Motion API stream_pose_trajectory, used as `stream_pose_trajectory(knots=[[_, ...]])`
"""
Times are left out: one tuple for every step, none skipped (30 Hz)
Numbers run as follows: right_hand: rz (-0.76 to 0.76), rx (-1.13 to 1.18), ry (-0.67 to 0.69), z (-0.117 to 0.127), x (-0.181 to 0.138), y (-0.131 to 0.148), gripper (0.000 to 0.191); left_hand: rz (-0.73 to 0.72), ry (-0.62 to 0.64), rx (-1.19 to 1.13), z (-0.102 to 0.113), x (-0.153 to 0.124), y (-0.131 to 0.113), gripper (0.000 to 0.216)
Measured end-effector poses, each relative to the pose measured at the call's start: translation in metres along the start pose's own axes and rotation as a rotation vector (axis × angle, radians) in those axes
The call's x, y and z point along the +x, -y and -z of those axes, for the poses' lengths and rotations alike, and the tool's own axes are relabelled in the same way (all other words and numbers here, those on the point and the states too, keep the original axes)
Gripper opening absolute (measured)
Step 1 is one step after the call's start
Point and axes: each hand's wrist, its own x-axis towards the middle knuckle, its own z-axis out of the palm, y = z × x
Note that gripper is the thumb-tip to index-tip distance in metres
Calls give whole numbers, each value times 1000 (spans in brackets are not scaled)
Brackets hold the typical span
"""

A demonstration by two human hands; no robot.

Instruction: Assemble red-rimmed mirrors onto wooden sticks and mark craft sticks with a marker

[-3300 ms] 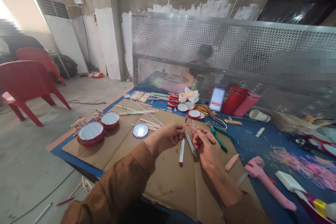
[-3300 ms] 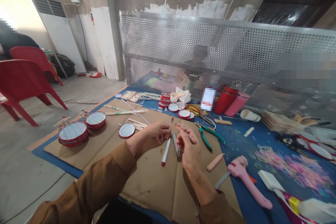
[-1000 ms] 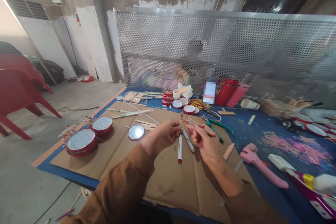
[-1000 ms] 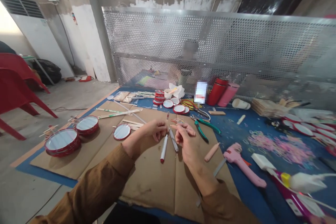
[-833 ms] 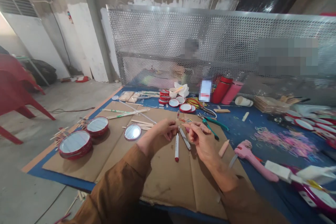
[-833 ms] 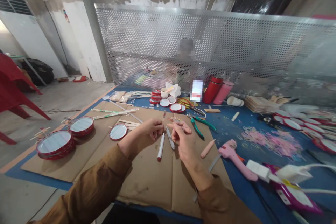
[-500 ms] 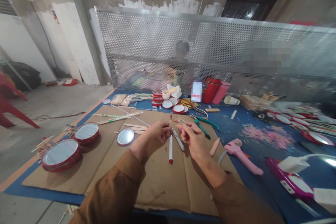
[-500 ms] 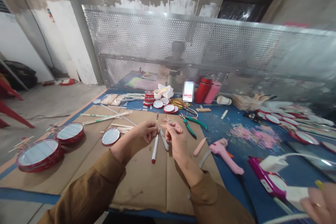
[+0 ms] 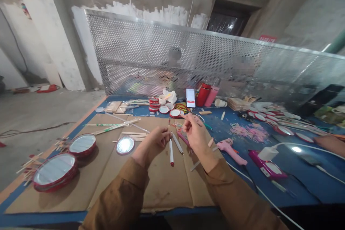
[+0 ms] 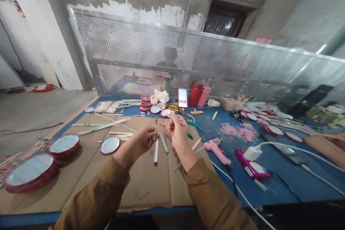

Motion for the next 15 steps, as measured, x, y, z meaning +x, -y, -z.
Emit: stream_pose_trajectory(knots=[[16, -21, 3, 3, -2, -3, 42, -10, -8, -13, 0, -1, -2, 19], [29, -56, 0, 7, -5, -6, 43, -12, 3, -22, 0, -3, -4, 19], [35, -99, -5, 13, -9, -9, 44, -14, 17, -28, 1, -4, -6, 18], [32, -144, -11, 19, -12, -13, 46, -11, 34, -28, 1, -5, -7, 17], [30, -169, -18, 26, -14, -16, 47, -6, 49, -25, 1, -6, -9, 17], [32, -187, -27, 33, -16, -18, 48, -3, 49, -20, 0, -6, -9, 17], [37, -205, -36, 39, -17, -19, 49, 1, 44, -14, 0, -6, -10, 17], [48, -229, -48, 45, -17, -20, 50, 5, 34, -7, 0, -6, -10, 16], [59, -251, -61, 51, -16, -21, 51, 8, 24, 2, -1, -5, -9, 16], [72, -269, -73, 55, -15, -21, 51, 10, 16, 12, -1, -4, -9, 16], [84, -282, -86, 59, -14, -21, 51, 6, 11, 21, -1, -3, -8, 16], [94, -288, -97, 62, -12, -22, 51, 3, 12, 29, -1, -2, -7, 16], [104, -294, -108, 64, -11, -23, 50, 1, 14, 36, -1, 0, -6, 16], [111, -304, -117, 66, -11, -25, 49, -2, 16, 41, -1, 1, -4, 17], [112, -317, -121, 67, -10, -27, 48, -6, 20, 46, -1, 3, -2, 17]])
